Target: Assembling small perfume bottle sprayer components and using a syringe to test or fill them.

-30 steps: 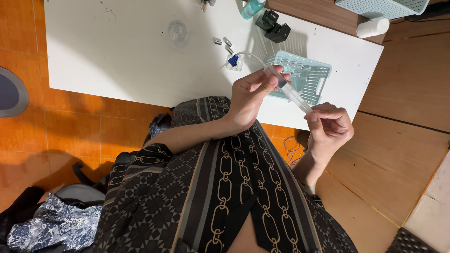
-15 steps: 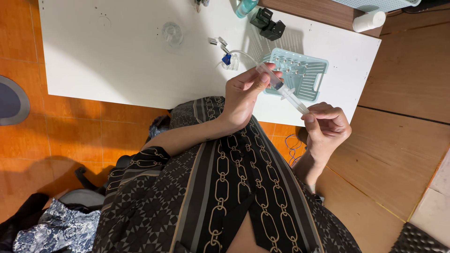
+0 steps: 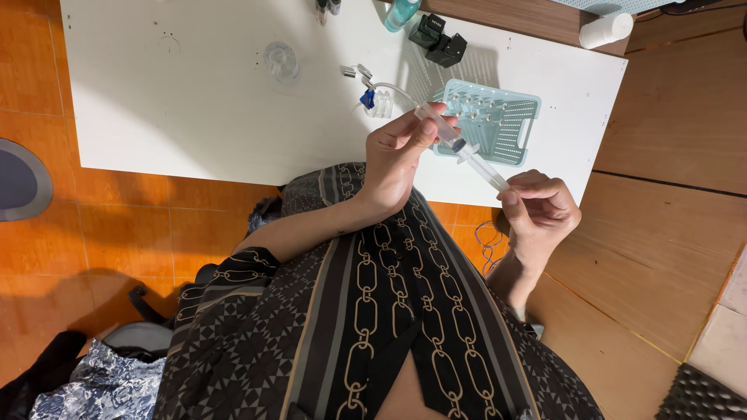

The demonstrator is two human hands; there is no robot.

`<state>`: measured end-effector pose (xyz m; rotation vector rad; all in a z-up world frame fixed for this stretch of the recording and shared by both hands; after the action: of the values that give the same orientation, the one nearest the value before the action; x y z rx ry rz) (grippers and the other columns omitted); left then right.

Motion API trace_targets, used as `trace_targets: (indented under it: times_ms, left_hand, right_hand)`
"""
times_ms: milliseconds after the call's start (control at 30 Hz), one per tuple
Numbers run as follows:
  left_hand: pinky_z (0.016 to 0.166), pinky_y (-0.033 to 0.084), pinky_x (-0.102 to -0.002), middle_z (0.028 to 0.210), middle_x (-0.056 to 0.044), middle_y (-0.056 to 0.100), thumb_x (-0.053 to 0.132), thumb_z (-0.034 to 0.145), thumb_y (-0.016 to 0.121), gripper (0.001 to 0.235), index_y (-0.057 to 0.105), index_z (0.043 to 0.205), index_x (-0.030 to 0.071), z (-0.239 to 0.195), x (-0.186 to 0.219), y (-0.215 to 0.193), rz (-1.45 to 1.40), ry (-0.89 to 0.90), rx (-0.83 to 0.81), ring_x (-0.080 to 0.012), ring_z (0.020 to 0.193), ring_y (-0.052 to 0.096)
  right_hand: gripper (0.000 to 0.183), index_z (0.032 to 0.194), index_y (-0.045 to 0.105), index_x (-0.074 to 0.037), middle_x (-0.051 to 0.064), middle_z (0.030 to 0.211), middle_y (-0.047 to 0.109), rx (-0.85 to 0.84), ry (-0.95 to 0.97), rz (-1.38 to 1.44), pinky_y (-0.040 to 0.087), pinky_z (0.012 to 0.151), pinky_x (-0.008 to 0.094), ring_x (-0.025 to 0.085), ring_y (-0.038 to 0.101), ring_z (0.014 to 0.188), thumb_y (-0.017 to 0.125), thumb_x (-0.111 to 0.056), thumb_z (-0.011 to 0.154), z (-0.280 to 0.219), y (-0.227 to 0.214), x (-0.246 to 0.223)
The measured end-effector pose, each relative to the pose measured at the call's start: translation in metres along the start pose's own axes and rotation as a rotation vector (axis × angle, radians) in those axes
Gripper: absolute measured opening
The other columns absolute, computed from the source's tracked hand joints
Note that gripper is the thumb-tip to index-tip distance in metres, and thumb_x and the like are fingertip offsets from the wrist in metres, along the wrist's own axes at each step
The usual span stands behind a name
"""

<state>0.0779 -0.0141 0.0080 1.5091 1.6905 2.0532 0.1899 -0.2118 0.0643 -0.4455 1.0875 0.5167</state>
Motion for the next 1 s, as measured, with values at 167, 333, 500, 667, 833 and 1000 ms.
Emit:
trace_targets:
  times_ms: [167, 333, 500, 667, 833, 1000]
  left_hand:
    - [0.094, 0.047, -0.029, 0.119, -0.026, 0.073, 0.021, 0.106, 0.068, 0.035, 0.066, 0.134, 0.0, 0.002, -0.007, -0.007, 0.007, -0.001, -0.001, -0.0278, 0.111, 0.072]
    - [0.094, 0.047, -0.029, 0.118, -0.026, 0.074, 0.022, 0.106, 0.068, 0.033, 0.067, 0.133, 0.002, 0.003, -0.012, -0.011, 0.0, -0.005, 0.014, -0.0299, 0.11, 0.073]
    - [0.097, 0.049, -0.032, 0.116, -0.026, 0.074, 0.022, 0.107, 0.068, 0.033, 0.068, 0.132, 0.001, 0.006, -0.005, -0.006, 0.059, 0.011, 0.013, -0.0315, 0.11, 0.073]
    - [0.096, 0.056, -0.037, 0.111, -0.024, 0.075, 0.022, 0.105, 0.069, 0.034, 0.068, 0.131, 0.0, 0.01, 0.027, 0.015, 0.192, 0.144, -0.074, -0.0288, 0.108, 0.073]
    - [0.092, 0.058, -0.038, 0.107, -0.02, 0.076, 0.015, 0.102, 0.073, 0.03, 0.07, 0.13, 0.004, 0.013, 0.044, 0.035, 0.367, 0.204, -0.208, -0.0266, 0.1, 0.075]
    - [0.056, 0.062, -0.021, 0.098, -0.01, 0.072, 0.009, 0.101, 0.071, 0.025, 0.07, 0.125, 0.003, 0.02, 0.055, 0.047, 0.418, 0.303, -0.245, -0.0085, 0.081, 0.068]
  right_hand:
    - [0.021, 0.083, 0.059, 0.007, 0.022, 0.072, 0.063, 0.001, 0.002, -0.016, 0.05, 0.07, 0.04, 0.025, 0.058, 0.066, 0.079, 0.011, 0.087, -0.005, -0.005, 0.003]
    - [0.02, 0.083, 0.06, 0.006, 0.021, 0.074, 0.064, 0.002, 0.002, -0.026, 0.051, 0.071, 0.039, 0.023, 0.059, 0.068, 0.079, 0.011, 0.087, -0.006, -0.003, 0.0]
    - [0.017, 0.082, 0.062, 0.004, 0.021, 0.074, 0.067, 0.043, 0.009, -0.005, 0.053, 0.072, 0.039, 0.024, 0.062, 0.068, 0.077, 0.007, 0.087, -0.007, 0.002, 0.007]
    - [0.03, 0.105, 0.053, -0.008, 0.018, 0.097, 0.067, -0.049, 0.066, 0.514, 0.054, 0.077, 0.044, 0.028, 0.068, 0.082, 0.067, -0.03, 0.091, -0.018, 0.029, 0.065]
    - [0.057, 0.13, 0.059, -0.014, 0.013, 0.123, 0.069, -0.07, 0.32, 1.124, 0.059, 0.097, 0.046, 0.032, 0.071, 0.112, 0.057, -0.061, 0.098, 0.013, 0.113, 0.052]
    - [0.066, 0.135, 0.064, -0.015, 0.019, 0.127, 0.068, -0.187, 0.452, 1.5, 0.051, 0.106, 0.056, 0.035, 0.065, 0.12, 0.037, -0.065, 0.102, 0.003, 0.118, 0.087]
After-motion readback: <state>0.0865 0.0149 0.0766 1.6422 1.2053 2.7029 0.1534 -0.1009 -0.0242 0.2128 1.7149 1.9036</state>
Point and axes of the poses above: each hand's wrist, its own z-axis towards the middle knuckle, its own y-axis out of the palm, x = y × z, the point moved 7 cm from there along z, towards the middle knuckle
